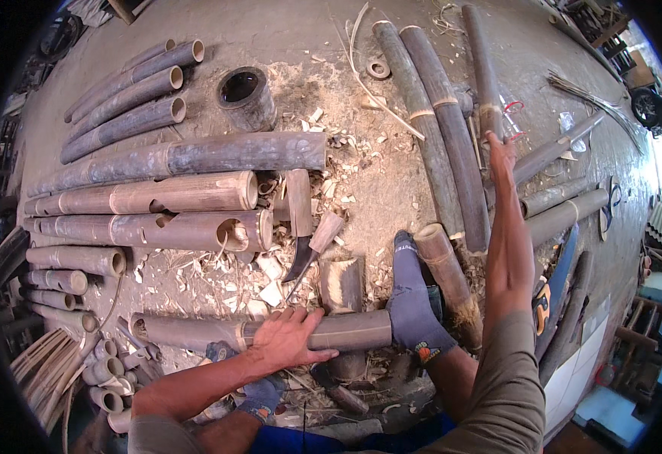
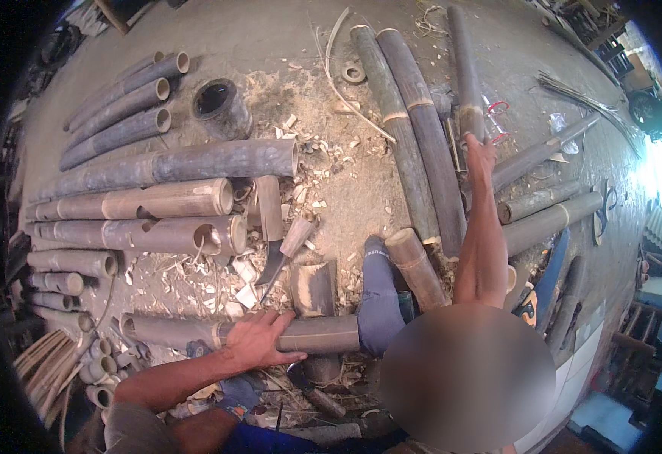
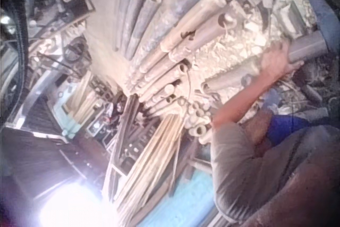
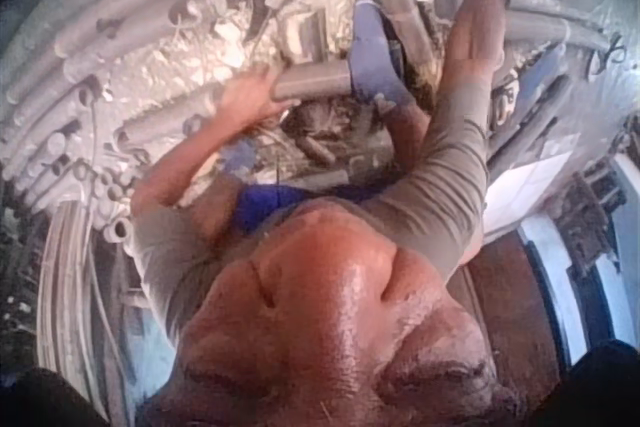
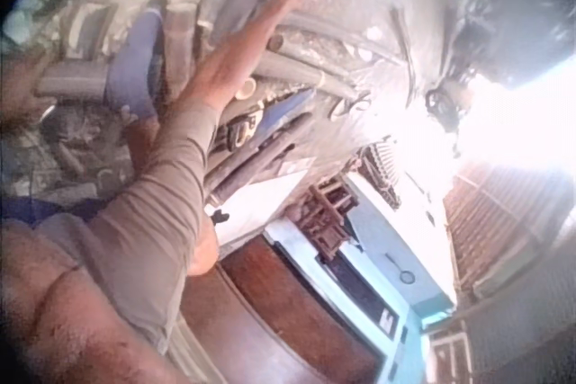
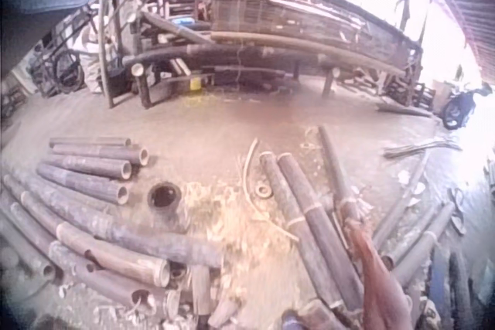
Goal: The person sits on the floor and repeatedly fits smaller bamboo segments into larger bamboo tubes, tapping them with a wooden mallet to seat them. The person also uses a tape measure to check dimensions and adjusts the pieces by hand.
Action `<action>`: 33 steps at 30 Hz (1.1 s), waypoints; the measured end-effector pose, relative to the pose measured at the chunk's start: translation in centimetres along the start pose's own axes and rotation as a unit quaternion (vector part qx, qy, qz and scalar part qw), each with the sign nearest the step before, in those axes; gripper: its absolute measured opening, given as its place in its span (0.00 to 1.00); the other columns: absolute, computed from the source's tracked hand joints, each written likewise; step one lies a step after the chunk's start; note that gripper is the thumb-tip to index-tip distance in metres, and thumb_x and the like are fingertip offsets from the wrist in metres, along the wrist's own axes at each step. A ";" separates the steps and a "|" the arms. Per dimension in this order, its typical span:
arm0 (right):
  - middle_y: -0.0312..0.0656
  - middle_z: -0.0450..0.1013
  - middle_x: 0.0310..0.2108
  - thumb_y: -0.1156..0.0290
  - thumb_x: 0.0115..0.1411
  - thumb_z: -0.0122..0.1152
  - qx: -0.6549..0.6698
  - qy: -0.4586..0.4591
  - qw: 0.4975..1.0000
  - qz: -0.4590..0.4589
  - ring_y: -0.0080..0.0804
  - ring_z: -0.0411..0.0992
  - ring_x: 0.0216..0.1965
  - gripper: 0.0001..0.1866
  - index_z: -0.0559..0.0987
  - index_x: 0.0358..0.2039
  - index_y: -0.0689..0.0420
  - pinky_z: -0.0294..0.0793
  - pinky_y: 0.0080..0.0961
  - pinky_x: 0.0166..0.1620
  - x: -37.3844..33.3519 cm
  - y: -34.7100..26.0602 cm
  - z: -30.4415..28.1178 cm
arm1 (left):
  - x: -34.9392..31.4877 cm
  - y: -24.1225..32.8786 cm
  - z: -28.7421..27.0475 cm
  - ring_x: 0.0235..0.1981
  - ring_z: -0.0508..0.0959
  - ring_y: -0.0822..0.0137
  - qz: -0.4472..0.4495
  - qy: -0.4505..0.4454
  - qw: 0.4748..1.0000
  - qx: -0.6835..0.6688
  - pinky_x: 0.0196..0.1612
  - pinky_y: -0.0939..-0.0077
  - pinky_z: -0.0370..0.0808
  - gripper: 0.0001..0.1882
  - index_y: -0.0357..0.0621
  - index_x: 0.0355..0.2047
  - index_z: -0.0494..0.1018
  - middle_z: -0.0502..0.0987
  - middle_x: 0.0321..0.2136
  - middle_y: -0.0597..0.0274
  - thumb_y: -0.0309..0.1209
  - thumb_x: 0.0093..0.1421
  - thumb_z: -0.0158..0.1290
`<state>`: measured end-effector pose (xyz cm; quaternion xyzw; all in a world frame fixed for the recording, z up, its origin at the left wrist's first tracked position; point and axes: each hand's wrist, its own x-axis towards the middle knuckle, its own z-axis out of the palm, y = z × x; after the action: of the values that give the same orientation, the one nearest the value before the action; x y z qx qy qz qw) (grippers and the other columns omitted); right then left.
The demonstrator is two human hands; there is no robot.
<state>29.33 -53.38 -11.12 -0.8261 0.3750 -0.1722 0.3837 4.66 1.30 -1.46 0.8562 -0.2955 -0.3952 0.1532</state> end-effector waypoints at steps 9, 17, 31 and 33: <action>0.54 0.78 0.42 0.44 0.63 0.65 0.510 -0.317 0.769 0.218 0.46 0.80 0.37 0.36 0.71 0.58 0.62 0.82 0.43 0.39 -11.2 -6.5 -4.5 | -0.6 0.7 -0.1 0.54 0.79 0.45 -0.003 0.015 1.000 0.002 0.54 0.51 0.77 0.48 0.45 0.64 0.69 0.78 0.48 0.42 0.72 0.58 0.53; 0.53 0.75 0.47 0.56 0.64 0.67 0.447 -0.318 0.829 0.107 0.47 0.81 0.42 0.34 0.68 0.62 0.63 0.87 0.45 0.44 -32.0 -13.7 -8.0 | -2.0 0.9 0.6 0.55 0.79 0.44 -0.026 0.084 0.996 -0.030 0.57 0.50 0.77 0.45 0.45 0.63 0.70 0.78 0.53 0.41 0.71 0.61 0.50; 0.62 0.78 0.50 0.56 0.61 0.70 0.059 -0.246 0.958 -0.136 0.58 0.77 0.54 0.40 0.66 0.67 0.64 0.75 0.45 0.57 -61.5 -8.4 -15.4 | -5.2 11.2 -1.3 0.47 0.81 0.58 -0.014 0.419 0.703 -0.575 0.54 0.65 0.76 0.43 0.26 0.57 0.70 0.81 0.45 0.43 0.52 0.56 0.67; 0.64 0.77 0.50 0.52 0.63 0.67 0.052 -0.246 0.931 -0.264 0.61 0.77 0.54 0.40 0.66 0.67 0.64 0.74 0.48 0.58 -61.8 -5.5 -15.4 | -6.7 8.9 -1.3 0.45 0.81 0.60 -0.014 0.426 0.676 -0.602 0.51 0.65 0.78 0.44 0.27 0.58 0.68 0.81 0.46 0.46 0.47 0.51 0.71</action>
<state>-17.59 -12.35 3.23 -0.8909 0.0274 -0.0775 0.4467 -1.19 -1.44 7.71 0.6588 0.1153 -0.0826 0.7388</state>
